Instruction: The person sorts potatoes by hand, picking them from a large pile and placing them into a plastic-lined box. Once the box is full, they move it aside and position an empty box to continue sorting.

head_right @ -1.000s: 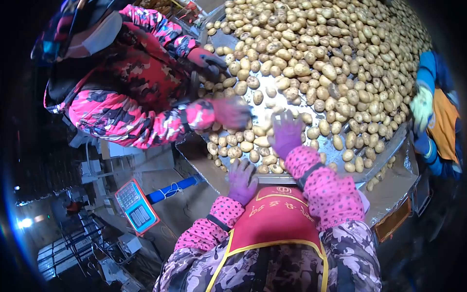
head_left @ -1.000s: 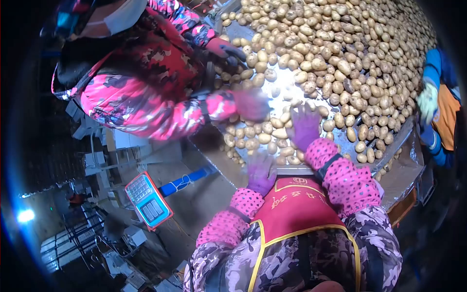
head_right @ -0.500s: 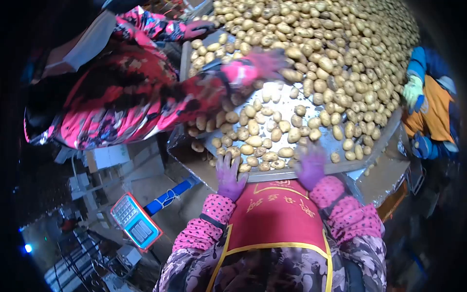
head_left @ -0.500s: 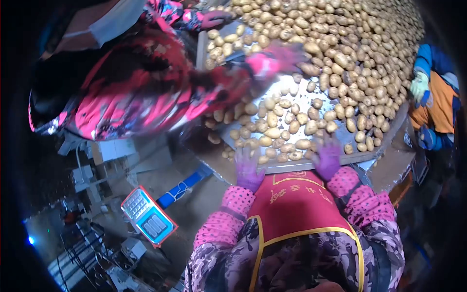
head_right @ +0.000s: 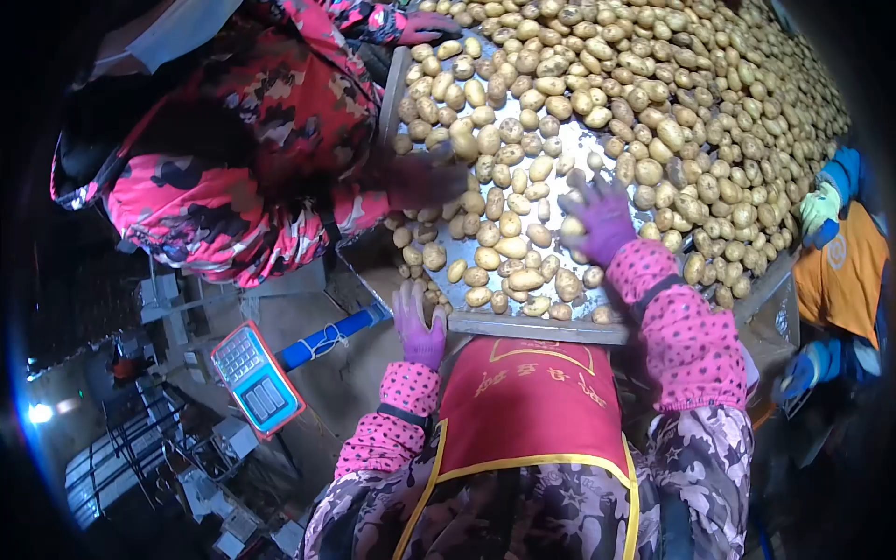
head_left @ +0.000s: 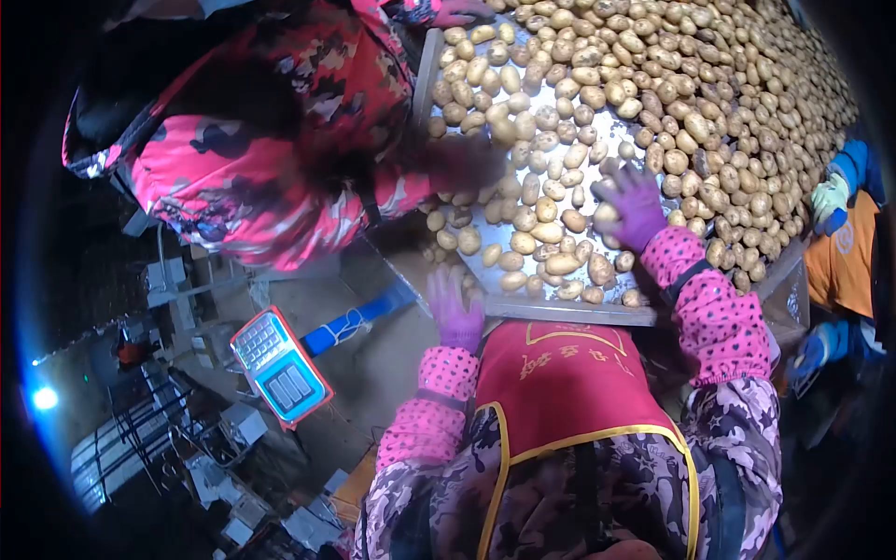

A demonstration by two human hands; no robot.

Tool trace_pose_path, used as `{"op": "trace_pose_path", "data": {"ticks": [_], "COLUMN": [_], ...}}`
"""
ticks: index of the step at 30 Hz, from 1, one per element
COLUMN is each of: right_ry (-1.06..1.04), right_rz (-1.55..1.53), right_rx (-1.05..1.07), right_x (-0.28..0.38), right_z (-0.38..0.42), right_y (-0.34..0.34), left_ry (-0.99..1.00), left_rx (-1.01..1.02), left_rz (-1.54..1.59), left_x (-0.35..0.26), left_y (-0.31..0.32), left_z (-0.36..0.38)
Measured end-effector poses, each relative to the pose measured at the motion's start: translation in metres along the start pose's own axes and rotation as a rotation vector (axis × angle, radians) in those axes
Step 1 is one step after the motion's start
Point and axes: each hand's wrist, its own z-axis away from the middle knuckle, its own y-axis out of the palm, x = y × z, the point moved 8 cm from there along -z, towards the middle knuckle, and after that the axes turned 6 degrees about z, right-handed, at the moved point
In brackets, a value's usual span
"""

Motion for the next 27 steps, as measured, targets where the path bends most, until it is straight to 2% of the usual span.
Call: {"op": "trace_pose_path", "data": {"ticks": [2,3,5,6,7,8,9,10,12,13,14,15,16,18,19,20,21,23,25,27], "right_ry": [0.122,0.109,0.209,0.128,0.02,-0.064,-0.109,-0.113,-0.13,-0.167,-0.041,-0.023,0.112,0.34,0.35,0.312,0.269,0.25,-0.102,-0.068], "right_rz": [0.019,0.019,-0.078,-0.147,-0.062,-0.048,-0.098,-0.15,-0.154,-0.177,-0.125,-0.117,-0.043,0.007,0.01,-0.134,-0.279,-0.352,-0.665,-0.731], "right_rx": [-0.114,-0.112,-0.121,-0.06,-0.021,-0.005,0.079,0.057,0.051,0.047,0.015,0.017,-0.01,-0.052,-0.055,-0.026,0.002,0.025,0.001,-0.079], "right_x": [-0.021,-0.013,0.01,0.04,0.063,0.077,0.095,0.097,0.079,0.072,0.056,0.045,0.025,0.004,0.006,0.015,0.025,0.053,0.073,0.054], "right_z": [-0.009,-0.006,0.014,0.025,0.04,0.061,0.077,0.092,0.111,0.123,0.133,0.141,0.15,0.167,0.17,0.168,0.168,0.151,0.123,0.096], "right_y": [0.001,0.011,0.013,-0.004,0.009,0.024,0.007,0.004,0.003,0.002,-0.001,-0.005,-0.014,-0.018,-0.006,0.012,0.027,0.008,-0.003,0.0], "left_ry": [-0.043,-0.075,-0.094,-0.098,-0.093,0.002,0.1,0.115,0.239,0.256,0.353,0.45,0.466,0.413,0.346,0.387,0.391,0.297,0.273,0.184], "left_rx": [-0.007,-0.005,0.043,0.104,0.108,0.106,0.103,0.107,0.408,0.415,0.475,0.534,0.492,0.464,0.428,0.34,0.339,0.289,0.259,0.289], "left_rz": [-0.022,-0.039,-0.047,-0.052,-0.045,-0.035,-0.022,-0.005,-0.11,-0.098,-0.132,-0.168,-0.17,-0.193,-0.221,-0.285,-0.285,-0.296,-0.244,-0.257], "left_x": [0.0,0.001,-0.009,-0.013,-0.014,-0.021,-0.03,-0.041,-0.075,-0.09,-0.109,-0.124,-0.124,-0.131,-0.128,-0.122,-0.114,-0.099,-0.09,-0.083], "left_y": [-0.004,-0.003,-0.003,0.001,0.005,0.01,0.017,0.022,0.051,0.059,0.075,0.088,0.097,0.093,0.087,0.085,0.087,0.077,0.062,0.046], "left_z": [0.016,0.021,0.023,0.023,0.023,0.023,0.021,0.013,-0.001,-0.009,-0.012,-0.017,-0.029,-0.058,-0.069,-0.07,-0.065,-0.055,-0.044,-0.039]}}
